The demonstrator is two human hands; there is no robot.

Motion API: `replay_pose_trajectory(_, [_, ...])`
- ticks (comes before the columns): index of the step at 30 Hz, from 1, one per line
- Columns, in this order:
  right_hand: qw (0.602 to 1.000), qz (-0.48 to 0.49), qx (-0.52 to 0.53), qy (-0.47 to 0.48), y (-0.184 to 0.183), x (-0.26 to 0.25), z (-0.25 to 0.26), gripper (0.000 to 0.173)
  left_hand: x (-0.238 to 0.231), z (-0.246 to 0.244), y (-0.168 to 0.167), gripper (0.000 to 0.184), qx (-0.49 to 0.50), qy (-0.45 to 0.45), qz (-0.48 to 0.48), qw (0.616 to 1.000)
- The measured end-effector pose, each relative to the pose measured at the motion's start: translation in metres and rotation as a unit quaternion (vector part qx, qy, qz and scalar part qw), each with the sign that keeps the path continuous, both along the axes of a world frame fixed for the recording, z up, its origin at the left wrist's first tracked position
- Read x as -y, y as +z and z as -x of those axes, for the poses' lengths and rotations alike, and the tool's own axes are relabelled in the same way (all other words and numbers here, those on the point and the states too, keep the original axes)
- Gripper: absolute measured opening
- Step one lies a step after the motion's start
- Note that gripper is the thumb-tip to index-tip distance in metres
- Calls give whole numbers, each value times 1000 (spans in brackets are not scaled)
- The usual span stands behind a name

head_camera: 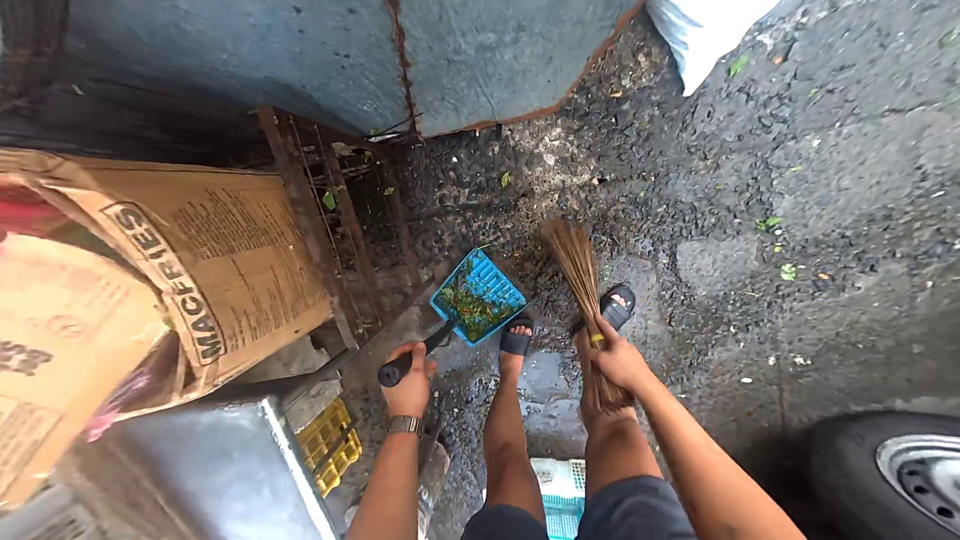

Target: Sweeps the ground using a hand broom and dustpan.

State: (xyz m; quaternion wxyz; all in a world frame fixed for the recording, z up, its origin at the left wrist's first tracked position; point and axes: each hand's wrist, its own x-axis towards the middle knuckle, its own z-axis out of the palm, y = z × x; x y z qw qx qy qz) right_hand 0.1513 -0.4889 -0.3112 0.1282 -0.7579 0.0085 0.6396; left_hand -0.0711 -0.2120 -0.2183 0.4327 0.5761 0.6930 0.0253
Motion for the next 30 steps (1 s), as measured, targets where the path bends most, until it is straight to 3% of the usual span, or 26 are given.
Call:
replay_pose_trajectory(2, [998,8,-15,58,-35,-29,24,89,-4,-1,1,21,-5,10,1,1000])
replay_pose_trajectory(4, [985,-15,-82,151,-41,-51,57,87,-10,-5,0,20,3,22,-2,1000])
replay_pose_trajectory(7, [969,-34,-144,200,1,-46,77,88,-13,2,-1,19,8,27,8,1000])
replay_pose_trajectory(10, [980,-35,-81,178,54,-46,27,83,-20,6,-4,18,25,26,7,999])
replay_pose_trajectory(12, [983,-54,0,175,66,-71,-23,75,-19,13,-1,18,30,31,11,999])
replay_pose_trajectory(14, [984,-59,75,153,36,-113,-75,72,-18,18,-2,16,43,35,4,998])
replay_pose_trajectory(16, [983,-65,118,128,-25,-146,-103,76,-14,23,-5,16,52,33,2,998])
replay_pose_trajectory(18, [976,-55,104,185,-67,-152,-87,72,-8,28,-7,15,58,32,-1,998])
replay_pose_trajectory(21, [936,-53,5,348,-58,-124,-29,73,-6,33,-9,15,65,33,-1,997])
replay_pose_trajectory(24, [942,-77,-19,325,-13,-74,-1,80,-6,37,-11,14,72,14,2,997])
replay_pose_trajectory(27, [967,-86,5,238,18,-72,-10,81,-10,39,-11,15,73,4,2,997])
replay_pose_trajectory(30, [977,-60,42,201,-6,-113,-15,81,-14,35,-11,15,64,11,4,998])
